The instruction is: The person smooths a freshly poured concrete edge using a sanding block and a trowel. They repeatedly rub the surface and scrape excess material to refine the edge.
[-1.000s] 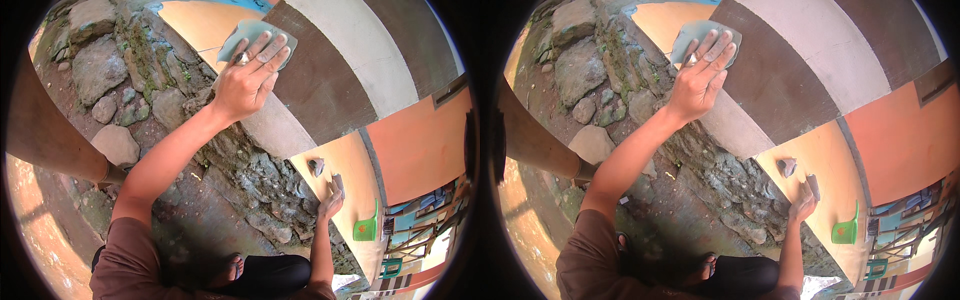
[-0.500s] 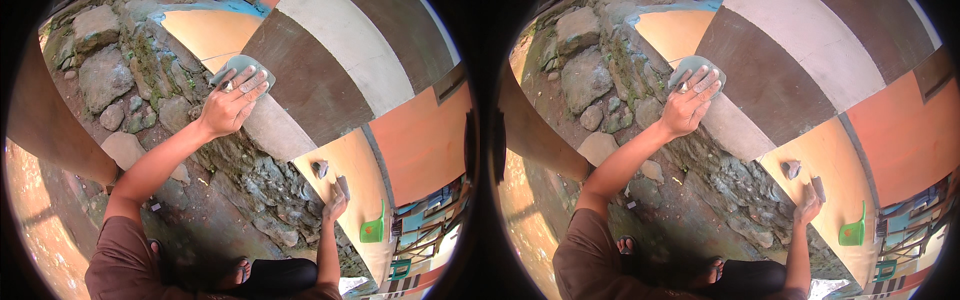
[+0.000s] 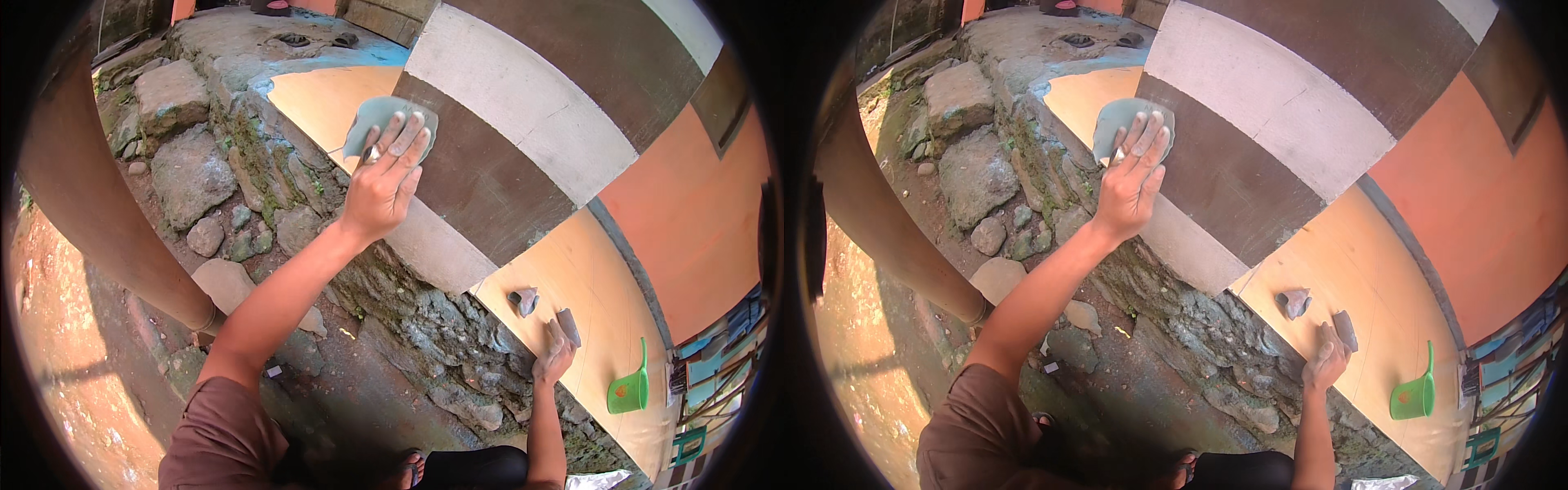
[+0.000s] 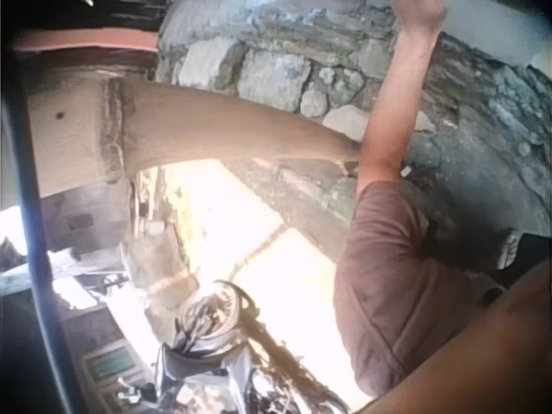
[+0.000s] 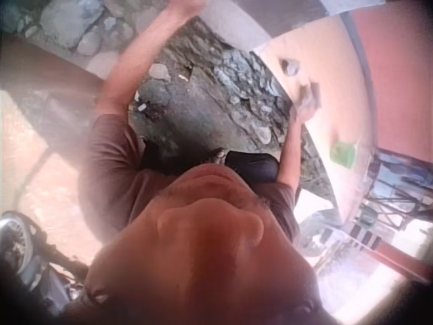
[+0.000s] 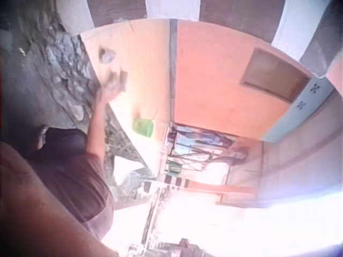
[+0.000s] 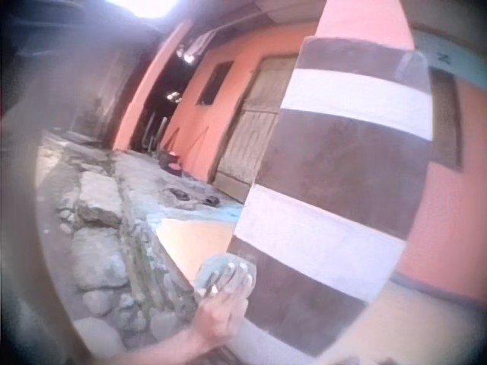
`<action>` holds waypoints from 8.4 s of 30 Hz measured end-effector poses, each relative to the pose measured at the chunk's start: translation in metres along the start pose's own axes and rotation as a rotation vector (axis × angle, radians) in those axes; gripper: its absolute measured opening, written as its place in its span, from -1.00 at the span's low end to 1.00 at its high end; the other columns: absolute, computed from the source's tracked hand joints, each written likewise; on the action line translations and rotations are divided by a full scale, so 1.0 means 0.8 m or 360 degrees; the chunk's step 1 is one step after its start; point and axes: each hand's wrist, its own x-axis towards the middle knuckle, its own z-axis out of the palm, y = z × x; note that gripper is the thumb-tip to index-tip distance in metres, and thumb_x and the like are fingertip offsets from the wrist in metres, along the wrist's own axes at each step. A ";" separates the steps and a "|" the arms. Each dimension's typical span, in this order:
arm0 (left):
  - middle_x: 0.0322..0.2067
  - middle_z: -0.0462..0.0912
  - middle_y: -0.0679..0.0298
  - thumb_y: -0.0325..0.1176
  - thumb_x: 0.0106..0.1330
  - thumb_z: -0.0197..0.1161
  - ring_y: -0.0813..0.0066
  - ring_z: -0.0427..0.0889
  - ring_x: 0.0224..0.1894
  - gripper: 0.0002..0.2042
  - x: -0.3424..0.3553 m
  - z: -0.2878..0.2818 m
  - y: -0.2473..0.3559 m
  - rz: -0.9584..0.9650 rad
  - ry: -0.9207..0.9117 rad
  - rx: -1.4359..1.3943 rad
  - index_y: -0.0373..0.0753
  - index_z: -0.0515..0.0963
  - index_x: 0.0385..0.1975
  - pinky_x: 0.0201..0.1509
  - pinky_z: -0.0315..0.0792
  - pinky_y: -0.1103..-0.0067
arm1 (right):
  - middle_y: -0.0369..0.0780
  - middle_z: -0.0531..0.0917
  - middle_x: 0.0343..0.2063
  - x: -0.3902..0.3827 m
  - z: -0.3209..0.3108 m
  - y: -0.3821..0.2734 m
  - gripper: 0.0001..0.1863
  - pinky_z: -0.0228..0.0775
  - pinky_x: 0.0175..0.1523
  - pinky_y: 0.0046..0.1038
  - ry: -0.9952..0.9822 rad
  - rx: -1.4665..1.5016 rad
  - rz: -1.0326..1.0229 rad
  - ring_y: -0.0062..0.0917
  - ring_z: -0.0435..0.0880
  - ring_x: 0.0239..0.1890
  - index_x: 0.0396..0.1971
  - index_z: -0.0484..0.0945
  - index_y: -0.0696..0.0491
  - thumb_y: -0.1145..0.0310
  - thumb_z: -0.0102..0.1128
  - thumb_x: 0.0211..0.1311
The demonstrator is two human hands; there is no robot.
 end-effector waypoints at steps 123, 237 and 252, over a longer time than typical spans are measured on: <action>0.33 0.54 0.32 -0.33 0.40 0.15 0.34 0.41 0.43 -0.59 0.036 0.065 0.105 -0.0090 0.0367 -0.0294 -0.10 0.59 0.25 0.58 0.04 0.24 | -0.12 0.82 -0.17 -0.009 0.017 0.000 -0.20 0.01 0.51 -0.15 0.0070 -0.0139 -0.0076 -0.28 0.73 0.10 -0.23 0.78 0.07 -0.12 -0.51 0.63; 0.45 0.39 0.26 -0.31 0.55 0.01 0.11 0.22 0.54 -0.55 0.004 0.046 0.031 0.0137 0.0192 0.0070 -0.16 0.45 0.40 0.56 -0.03 0.14 | -0.31 0.83 -0.25 -0.010 0.007 -0.024 -0.70 0.15 0.38 -0.14 0.0109 -0.0277 -0.0015 -0.49 0.79 -0.07 -0.35 0.78 -0.06 0.19 0.07 0.39; 0.41 0.45 0.23 -0.24 0.55 0.01 0.07 0.29 0.50 -0.55 -0.040 0.068 0.085 0.0295 0.0000 0.0204 -0.19 0.48 0.37 0.53 0.09 0.20 | -0.30 0.82 -0.25 -0.015 0.006 -0.018 -0.70 0.17 0.37 -0.12 0.0094 -0.0279 -0.0024 -0.46 0.78 -0.08 -0.35 0.77 -0.04 0.17 0.08 0.39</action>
